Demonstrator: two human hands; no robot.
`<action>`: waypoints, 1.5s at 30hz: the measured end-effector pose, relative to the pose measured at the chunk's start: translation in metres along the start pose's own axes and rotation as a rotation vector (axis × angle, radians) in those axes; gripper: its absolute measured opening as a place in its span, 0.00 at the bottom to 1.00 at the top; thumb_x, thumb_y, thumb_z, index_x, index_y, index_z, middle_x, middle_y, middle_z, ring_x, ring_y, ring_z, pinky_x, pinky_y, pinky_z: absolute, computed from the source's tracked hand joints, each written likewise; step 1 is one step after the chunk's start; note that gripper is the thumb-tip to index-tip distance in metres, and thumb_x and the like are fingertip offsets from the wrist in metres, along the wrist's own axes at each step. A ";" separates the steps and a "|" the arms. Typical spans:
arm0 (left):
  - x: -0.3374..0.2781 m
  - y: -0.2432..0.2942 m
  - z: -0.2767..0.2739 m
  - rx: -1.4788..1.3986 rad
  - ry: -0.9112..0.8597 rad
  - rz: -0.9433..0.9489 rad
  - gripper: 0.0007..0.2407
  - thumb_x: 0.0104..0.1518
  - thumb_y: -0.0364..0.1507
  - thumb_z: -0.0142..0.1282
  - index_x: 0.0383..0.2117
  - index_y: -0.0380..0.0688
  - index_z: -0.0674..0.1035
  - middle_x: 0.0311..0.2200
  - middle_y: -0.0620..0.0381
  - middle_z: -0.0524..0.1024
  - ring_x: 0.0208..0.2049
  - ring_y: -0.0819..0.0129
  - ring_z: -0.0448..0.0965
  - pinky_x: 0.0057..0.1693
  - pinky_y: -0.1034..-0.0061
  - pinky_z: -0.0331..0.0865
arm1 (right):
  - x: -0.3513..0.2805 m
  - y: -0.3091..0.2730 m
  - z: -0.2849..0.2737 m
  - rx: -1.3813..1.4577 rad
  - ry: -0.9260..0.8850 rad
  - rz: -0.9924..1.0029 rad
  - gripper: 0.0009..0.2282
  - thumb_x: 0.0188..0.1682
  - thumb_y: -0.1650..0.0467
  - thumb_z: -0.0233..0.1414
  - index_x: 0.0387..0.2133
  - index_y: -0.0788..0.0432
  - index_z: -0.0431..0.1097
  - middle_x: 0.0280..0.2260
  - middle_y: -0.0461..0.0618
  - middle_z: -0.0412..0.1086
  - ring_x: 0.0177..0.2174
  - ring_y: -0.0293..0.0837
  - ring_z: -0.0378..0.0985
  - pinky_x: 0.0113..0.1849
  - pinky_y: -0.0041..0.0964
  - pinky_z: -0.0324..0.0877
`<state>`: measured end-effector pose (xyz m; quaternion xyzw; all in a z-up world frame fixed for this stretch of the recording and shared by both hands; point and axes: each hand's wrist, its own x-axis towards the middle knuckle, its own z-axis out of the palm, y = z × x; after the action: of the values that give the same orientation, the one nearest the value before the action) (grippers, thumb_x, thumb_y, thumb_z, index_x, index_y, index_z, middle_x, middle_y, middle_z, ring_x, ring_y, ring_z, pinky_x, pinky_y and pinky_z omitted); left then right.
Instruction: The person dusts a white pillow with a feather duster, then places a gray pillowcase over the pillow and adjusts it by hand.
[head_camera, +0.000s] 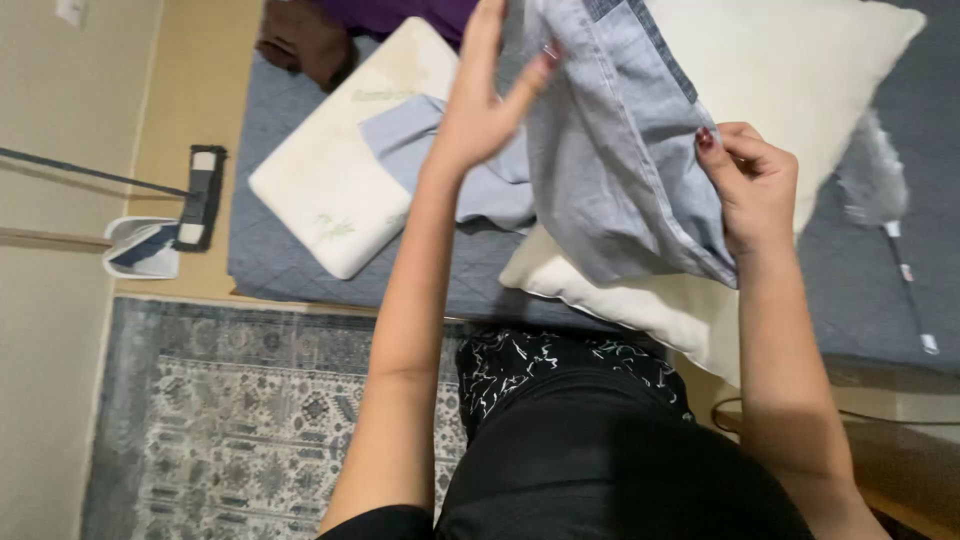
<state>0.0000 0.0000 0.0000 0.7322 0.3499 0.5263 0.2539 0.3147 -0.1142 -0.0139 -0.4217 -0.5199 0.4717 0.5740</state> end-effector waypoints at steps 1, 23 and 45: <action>-0.007 0.011 0.029 -0.009 0.001 0.000 0.24 0.70 0.34 0.59 0.65 0.32 0.65 0.63 0.41 0.64 0.64 0.54 0.64 0.69 0.67 0.61 | -0.002 0.003 -0.012 -0.008 0.003 0.001 0.05 0.57 0.74 0.59 0.39 0.68 0.76 0.41 0.45 0.73 0.41 0.33 0.72 0.46 0.24 0.68; -0.077 0.009 0.154 -0.722 0.628 -0.610 0.12 0.68 0.37 0.50 0.44 0.41 0.77 0.36 0.59 0.80 0.35 0.73 0.79 0.44 0.74 0.75 | 0.024 0.023 -0.331 -0.224 0.489 -0.118 0.04 0.60 0.75 0.62 0.35 0.64 0.79 0.31 0.43 0.74 0.30 0.34 0.72 0.34 0.31 0.68; -0.183 -0.150 0.263 0.630 0.528 -0.657 0.33 0.58 0.35 0.60 0.61 0.17 0.60 0.59 0.24 0.61 0.62 0.32 0.60 0.67 0.50 0.54 | -0.056 0.208 -0.350 -0.568 0.355 0.286 0.11 0.61 0.67 0.55 0.35 0.65 0.74 0.27 0.45 0.71 0.27 0.33 0.66 0.30 0.30 0.61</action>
<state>0.1753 -0.0498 -0.3030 0.4671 0.7545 0.4547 0.0762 0.6406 -0.1250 -0.2639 -0.7082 -0.4581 0.3034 0.4434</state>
